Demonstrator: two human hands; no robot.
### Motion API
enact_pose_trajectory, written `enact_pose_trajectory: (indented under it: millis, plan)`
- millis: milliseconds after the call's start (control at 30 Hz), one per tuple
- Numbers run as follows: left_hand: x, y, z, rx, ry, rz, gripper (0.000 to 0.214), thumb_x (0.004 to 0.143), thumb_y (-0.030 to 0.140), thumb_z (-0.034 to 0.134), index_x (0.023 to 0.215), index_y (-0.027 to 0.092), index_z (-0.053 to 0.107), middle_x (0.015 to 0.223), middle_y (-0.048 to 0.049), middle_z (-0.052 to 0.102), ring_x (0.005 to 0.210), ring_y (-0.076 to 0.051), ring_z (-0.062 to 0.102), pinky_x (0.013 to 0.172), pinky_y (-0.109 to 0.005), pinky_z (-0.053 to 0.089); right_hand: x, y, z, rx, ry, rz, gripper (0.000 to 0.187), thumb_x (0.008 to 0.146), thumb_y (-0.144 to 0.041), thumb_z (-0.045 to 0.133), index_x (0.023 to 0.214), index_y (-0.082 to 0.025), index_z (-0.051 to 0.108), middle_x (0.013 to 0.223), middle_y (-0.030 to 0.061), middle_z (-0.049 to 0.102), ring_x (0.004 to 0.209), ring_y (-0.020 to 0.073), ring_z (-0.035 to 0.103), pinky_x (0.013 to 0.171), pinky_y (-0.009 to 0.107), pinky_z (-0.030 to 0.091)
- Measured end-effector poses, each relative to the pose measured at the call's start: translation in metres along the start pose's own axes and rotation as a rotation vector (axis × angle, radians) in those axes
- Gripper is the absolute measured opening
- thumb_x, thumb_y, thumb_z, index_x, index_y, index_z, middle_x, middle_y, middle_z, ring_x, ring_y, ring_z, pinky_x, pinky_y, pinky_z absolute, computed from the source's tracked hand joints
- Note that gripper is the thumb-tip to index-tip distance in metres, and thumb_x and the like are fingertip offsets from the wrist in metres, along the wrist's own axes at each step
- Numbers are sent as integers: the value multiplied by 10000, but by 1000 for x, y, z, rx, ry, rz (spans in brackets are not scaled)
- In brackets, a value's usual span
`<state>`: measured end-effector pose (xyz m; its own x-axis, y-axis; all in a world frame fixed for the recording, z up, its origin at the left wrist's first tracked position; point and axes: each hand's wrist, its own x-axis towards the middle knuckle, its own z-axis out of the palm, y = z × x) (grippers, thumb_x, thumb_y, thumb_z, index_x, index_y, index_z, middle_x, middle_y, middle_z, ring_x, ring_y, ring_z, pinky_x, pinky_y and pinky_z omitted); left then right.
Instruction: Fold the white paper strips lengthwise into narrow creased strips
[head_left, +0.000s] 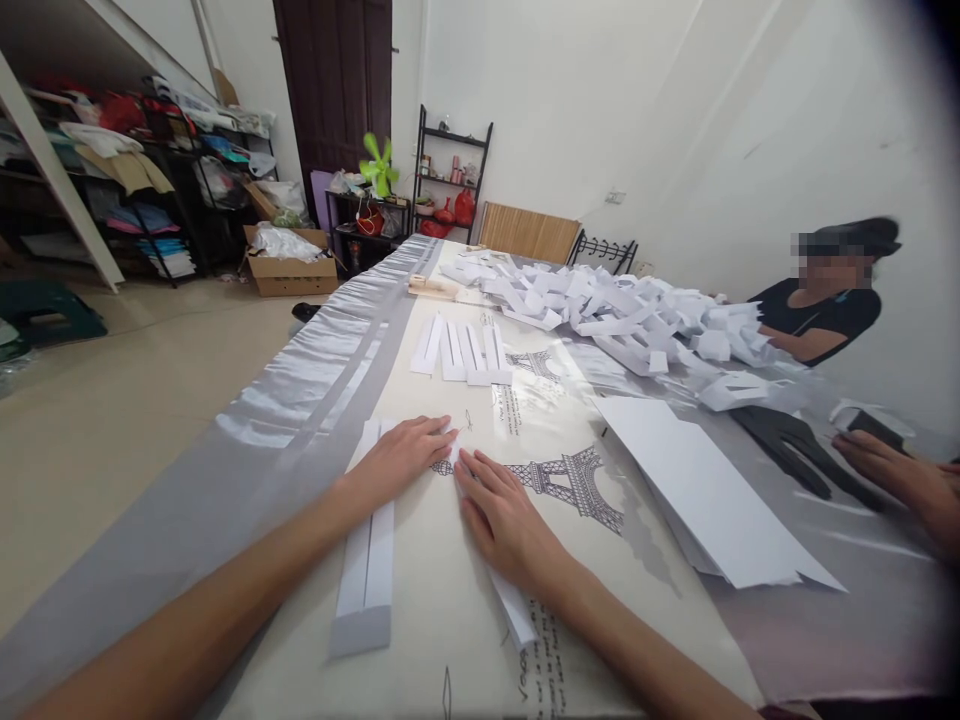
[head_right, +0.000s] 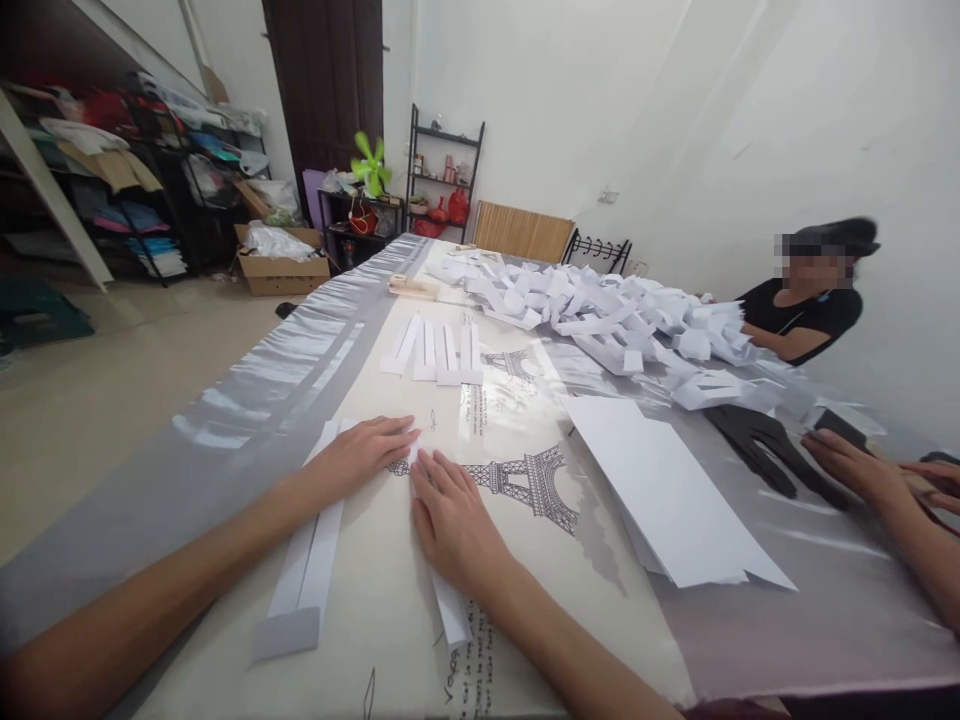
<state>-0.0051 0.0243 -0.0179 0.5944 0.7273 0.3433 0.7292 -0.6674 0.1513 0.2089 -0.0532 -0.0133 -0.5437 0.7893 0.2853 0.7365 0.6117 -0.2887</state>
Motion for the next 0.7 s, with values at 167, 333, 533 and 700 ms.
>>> enact_pose_trajectory:
  millis: [167, 333, 533, 700]
  plan:
    - [-1, -2, 1, -80, 16, -39, 403, 1092, 403, 361, 1221, 271, 719, 1434, -45, 609, 1247, -230, 604, 972, -369, 545, 1, -2, -2, 13, -18, 10, 466, 1030, -179, 381, 1474, -146, 516, 1575, 132, 449, 1484, 299, 378, 1178, 553, 384]
    - [-4, -15, 0, -198, -5, -23, 383, 1069, 458, 420, 1282, 307, 700, 1467, -23, 584, 1304, -236, 576, 1068, -392, 487, 1, 3, -5, 67, -13, 20, 451, 1012, -196, 432, 1444, -189, 562, 1568, 122, 462, 1483, 300, 380, 1165, 544, 404]
    - [-3, -20, -5, -139, -5, 17, 342, 1069, 434, 446, 1137, 309, 756, 1377, -4, 659, 1173, -225, 653, 975, -385, 502, 3, 3, -5, 162, -22, 76, 471, 972, -171, 466, 1415, -262, 601, 1544, 83, 499, 1466, 275, 414, 1181, 559, 374]
    - [-1, -16, -8, -103, -9, 38, 347, 1077, 410, 443, 1053, 290, 767, 1292, 4, 713, 1163, -213, 672, 966, -376, 494, 3, 0, -2, 164, -6, 75, 476, 968, -165, 459, 1414, -248, 603, 1542, 78, 503, 1461, 278, 420, 1189, 573, 350]
